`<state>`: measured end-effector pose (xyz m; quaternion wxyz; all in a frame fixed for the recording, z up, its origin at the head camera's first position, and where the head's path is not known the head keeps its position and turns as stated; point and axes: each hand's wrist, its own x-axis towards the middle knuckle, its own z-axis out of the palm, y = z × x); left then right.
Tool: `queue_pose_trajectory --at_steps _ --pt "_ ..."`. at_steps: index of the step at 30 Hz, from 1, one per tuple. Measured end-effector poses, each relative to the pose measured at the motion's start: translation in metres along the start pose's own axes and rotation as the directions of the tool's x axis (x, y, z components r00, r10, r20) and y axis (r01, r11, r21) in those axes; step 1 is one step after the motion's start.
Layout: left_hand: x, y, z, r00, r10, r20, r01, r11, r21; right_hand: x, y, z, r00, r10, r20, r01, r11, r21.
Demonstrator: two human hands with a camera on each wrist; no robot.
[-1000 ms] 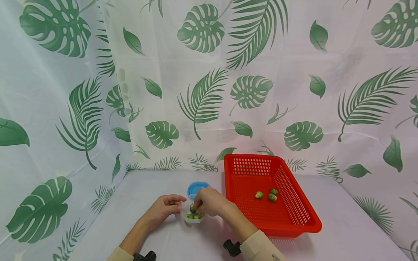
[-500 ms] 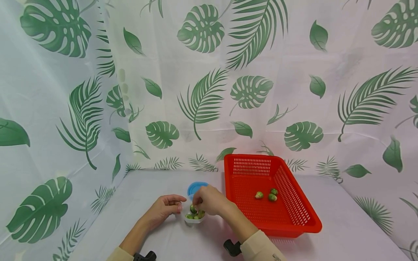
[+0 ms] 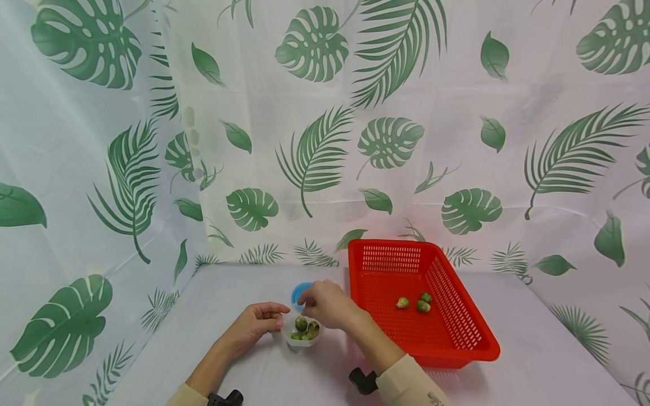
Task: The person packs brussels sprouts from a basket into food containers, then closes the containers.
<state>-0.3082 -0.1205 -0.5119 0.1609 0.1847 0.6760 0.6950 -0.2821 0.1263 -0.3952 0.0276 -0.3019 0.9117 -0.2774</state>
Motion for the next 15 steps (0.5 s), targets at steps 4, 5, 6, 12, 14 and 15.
queue_pose_trajectory --at_steps 4,5,6,12,14,15 --pt "0.0 0.0 -0.001 1.0 -0.011 -0.006 0.011 1.0 -0.002 -0.001 -0.003 -0.006 1.0 0.01 -0.013 -0.01 1.0 -0.01" --pt "0.001 0.0 -0.001 1.0 -0.01 -0.007 0.01 1.0 -0.001 -0.001 -0.004 -0.007 1.0 0.011 -0.018 -0.011 1.0 -0.011" --pt "0.001 0.0 -0.001 1.0 -0.013 -0.01 0.013 1.0 0.001 -0.001 -0.005 -0.009 1.0 0.008 -0.024 -0.008 1.0 -0.011" --pt "0.001 0.001 0.0 1.0 -0.018 -0.012 0.018 1.0 0.001 -0.005 -0.011 -0.018 0.998 0.001 -0.059 -0.001 1.0 -0.006" --pt "0.001 0.001 0.0 1.0 -0.014 -0.009 0.014 1.0 0.003 -0.006 -0.012 -0.021 0.998 0.007 -0.063 -0.007 1.0 -0.007" --pt "0.001 0.001 0.0 1.0 -0.012 -0.008 0.012 1.0 0.005 -0.006 -0.013 -0.022 0.998 0.012 -0.066 -0.013 1.0 -0.009"
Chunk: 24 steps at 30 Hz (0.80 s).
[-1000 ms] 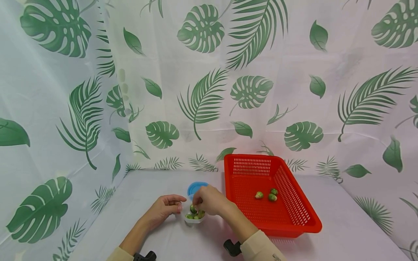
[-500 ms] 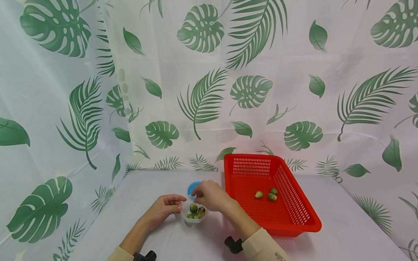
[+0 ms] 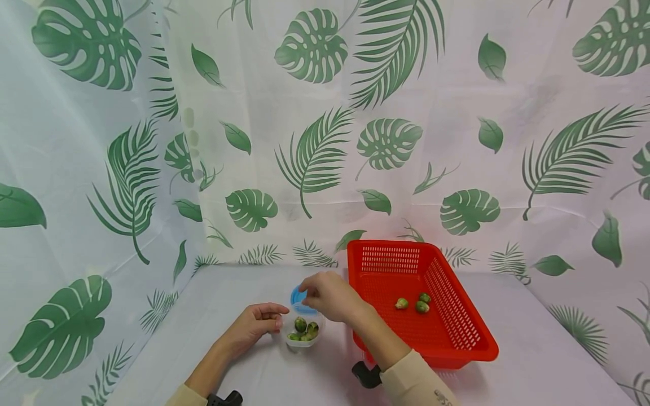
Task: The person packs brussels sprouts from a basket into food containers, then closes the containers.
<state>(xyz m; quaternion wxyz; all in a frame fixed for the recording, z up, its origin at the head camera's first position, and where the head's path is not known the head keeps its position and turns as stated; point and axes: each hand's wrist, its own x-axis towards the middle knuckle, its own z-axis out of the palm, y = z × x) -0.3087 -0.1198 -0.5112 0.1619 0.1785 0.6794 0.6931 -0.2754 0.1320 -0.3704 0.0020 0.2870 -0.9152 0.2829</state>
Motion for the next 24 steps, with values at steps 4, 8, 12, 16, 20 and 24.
queue_pose_trajectory --at_steps 4,8,12,16,20,24 --pt "0.0 0.0 0.0 1.0 0.003 -0.001 -0.003 1.0 0.005 0.0 -0.002 -0.004 1.0 0.02 -0.014 -0.02 1.0 -0.015" --pt "0.0 -0.001 0.0 1.0 0.005 -0.005 -0.005 1.0 0.012 0.0 -0.004 -0.009 0.999 0.031 -0.035 -0.032 0.999 -0.026" --pt "0.0 -0.001 0.0 1.0 0.008 -0.008 -0.008 1.0 0.015 0.001 -0.006 -0.013 0.997 0.025 -0.067 -0.027 0.999 -0.034" --pt "-0.001 0.0 0.001 1.0 0.007 -0.01 -0.007 1.0 0.009 0.001 -0.005 -0.017 0.995 0.006 -0.099 -0.01 0.999 -0.044" --pt "-0.001 0.001 0.001 1.0 0.008 -0.01 -0.008 1.0 0.013 0.001 -0.004 -0.021 0.992 -0.012 -0.128 0.002 0.997 -0.075" --pt "-0.001 0.002 0.001 1.0 0.014 -0.008 -0.014 1.0 0.017 0.001 -0.004 -0.026 0.988 -0.027 -0.154 0.012 0.995 -0.098"
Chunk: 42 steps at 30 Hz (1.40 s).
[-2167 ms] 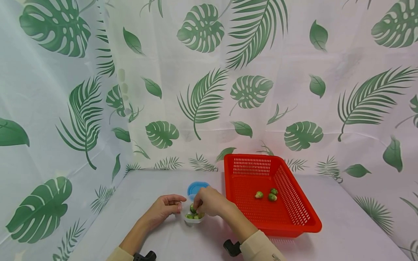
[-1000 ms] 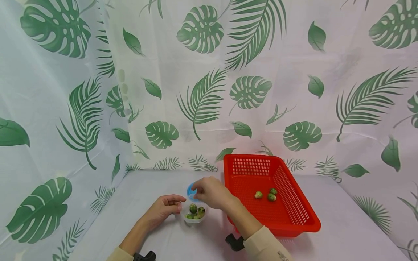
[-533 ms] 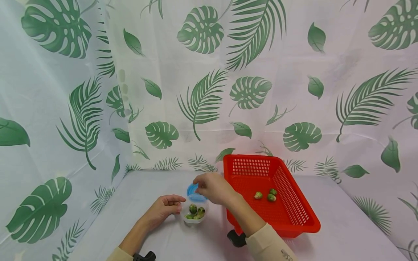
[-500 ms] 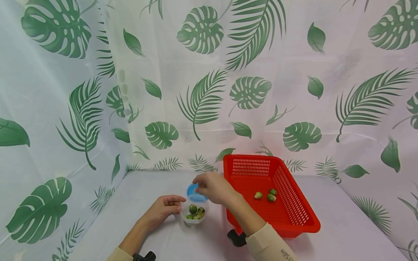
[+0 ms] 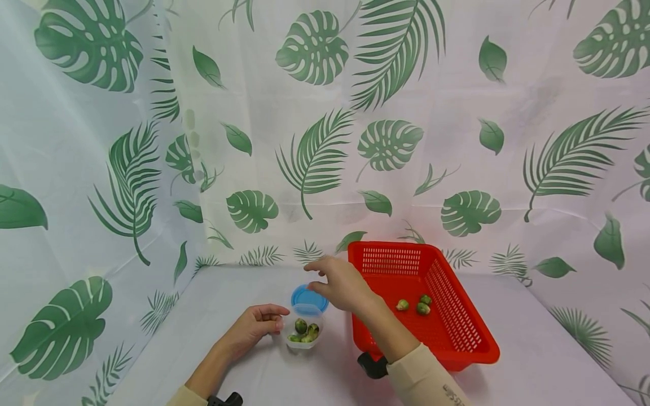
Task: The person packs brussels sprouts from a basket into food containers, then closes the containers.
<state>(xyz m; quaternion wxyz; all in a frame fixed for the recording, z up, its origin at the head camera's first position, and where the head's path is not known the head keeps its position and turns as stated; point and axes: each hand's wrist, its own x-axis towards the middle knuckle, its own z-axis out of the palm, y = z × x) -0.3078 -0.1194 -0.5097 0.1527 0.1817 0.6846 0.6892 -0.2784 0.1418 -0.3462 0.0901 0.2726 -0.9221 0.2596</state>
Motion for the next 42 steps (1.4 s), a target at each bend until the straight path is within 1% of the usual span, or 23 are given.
queue_pose_trajectory --at_steps 8,14,17,24,27,33,36,39,42 --pt "0.001 -0.001 0.0 1.0 -0.005 0.002 0.005 1.0 0.008 0.004 0.006 -0.01 0.999 0.014 -0.045 -0.015 1.0 -0.025" --pt "0.001 -0.001 0.001 1.0 -0.006 -0.006 0.006 1.0 0.014 0.006 0.012 -0.019 0.997 0.042 -0.07 -0.042 0.999 -0.005" --pt "0.0 -0.001 0.001 1.0 -0.004 -0.003 0.004 1.0 0.013 0.006 0.014 -0.022 0.996 0.04 -0.08 -0.04 0.999 -0.008" --pt "0.0 -0.002 0.0 1.0 -0.002 0.006 0.002 1.0 0.006 0.007 0.02 -0.027 0.995 0.054 -0.08 -0.054 0.999 -0.003" --pt "0.0 -0.002 0.0 1.0 -0.002 0.007 0.002 1.0 0.003 0.007 0.024 -0.029 0.996 0.05 -0.078 -0.05 0.999 -0.001" --pt "0.001 -0.002 0.0 1.0 -0.001 0.003 0.001 1.0 0.003 0.007 0.032 -0.034 0.994 0.074 -0.076 -0.072 0.997 0.033" --pt "0.0 -0.002 0.0 1.0 -0.006 0.002 0.006 1.0 -0.001 0.007 0.037 -0.037 0.994 0.073 -0.079 -0.071 0.997 0.027" --pt "0.0 -0.002 0.0 1.0 -0.008 0.0 0.008 1.0 -0.003 0.007 0.042 -0.038 0.993 0.086 -0.084 -0.085 0.996 0.015" --pt "0.0 -0.002 0.0 1.0 -0.008 -0.002 0.008 1.0 -0.004 0.007 0.047 -0.041 0.991 0.105 -0.084 -0.104 0.994 0.026"
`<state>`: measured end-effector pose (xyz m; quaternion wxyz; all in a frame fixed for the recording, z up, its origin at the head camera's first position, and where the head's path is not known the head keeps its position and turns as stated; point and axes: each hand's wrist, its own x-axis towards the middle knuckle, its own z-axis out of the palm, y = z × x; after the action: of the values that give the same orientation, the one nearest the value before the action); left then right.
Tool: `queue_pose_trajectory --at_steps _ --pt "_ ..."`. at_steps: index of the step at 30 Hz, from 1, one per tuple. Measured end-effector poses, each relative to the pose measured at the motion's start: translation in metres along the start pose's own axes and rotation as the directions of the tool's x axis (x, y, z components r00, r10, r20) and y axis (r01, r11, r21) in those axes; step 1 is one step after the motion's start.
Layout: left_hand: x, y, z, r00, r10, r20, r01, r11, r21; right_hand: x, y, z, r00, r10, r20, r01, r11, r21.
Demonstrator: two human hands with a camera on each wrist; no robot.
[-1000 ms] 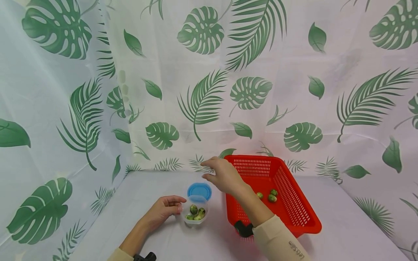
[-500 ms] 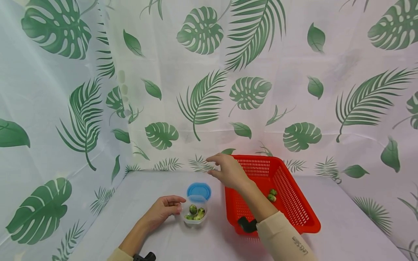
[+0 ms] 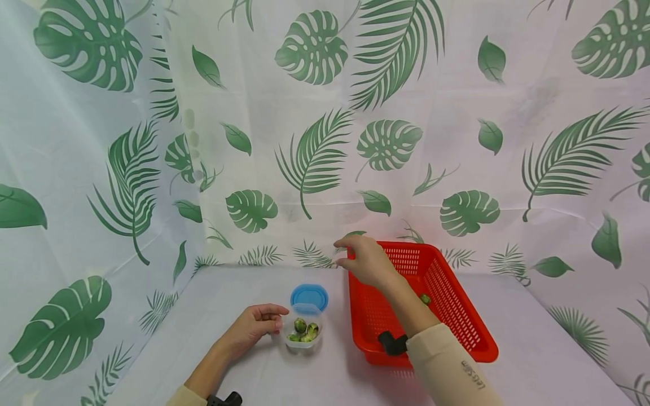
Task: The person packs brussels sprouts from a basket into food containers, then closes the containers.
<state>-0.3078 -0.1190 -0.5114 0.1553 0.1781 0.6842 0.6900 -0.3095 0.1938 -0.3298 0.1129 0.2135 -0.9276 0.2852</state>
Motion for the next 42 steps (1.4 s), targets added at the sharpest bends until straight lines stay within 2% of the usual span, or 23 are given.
queue_pose_trajectory --at_steps 10,29,42 --pt "0.001 -0.001 -0.001 1.0 0.006 0.009 -0.006 1.0 0.001 0.001 0.019 -0.005 0.997 0.076 0.018 -0.077 0.995 0.058" --pt "0.002 -0.002 -0.001 1.0 0.005 -0.002 -0.005 1.0 0.009 -0.003 0.057 -0.008 0.99 0.14 -0.013 -0.138 0.984 0.113" --pt "0.003 -0.004 -0.001 1.0 0.002 -0.006 -0.002 1.0 0.016 -0.006 0.088 -0.009 0.975 0.224 0.0 -0.219 0.954 0.205"
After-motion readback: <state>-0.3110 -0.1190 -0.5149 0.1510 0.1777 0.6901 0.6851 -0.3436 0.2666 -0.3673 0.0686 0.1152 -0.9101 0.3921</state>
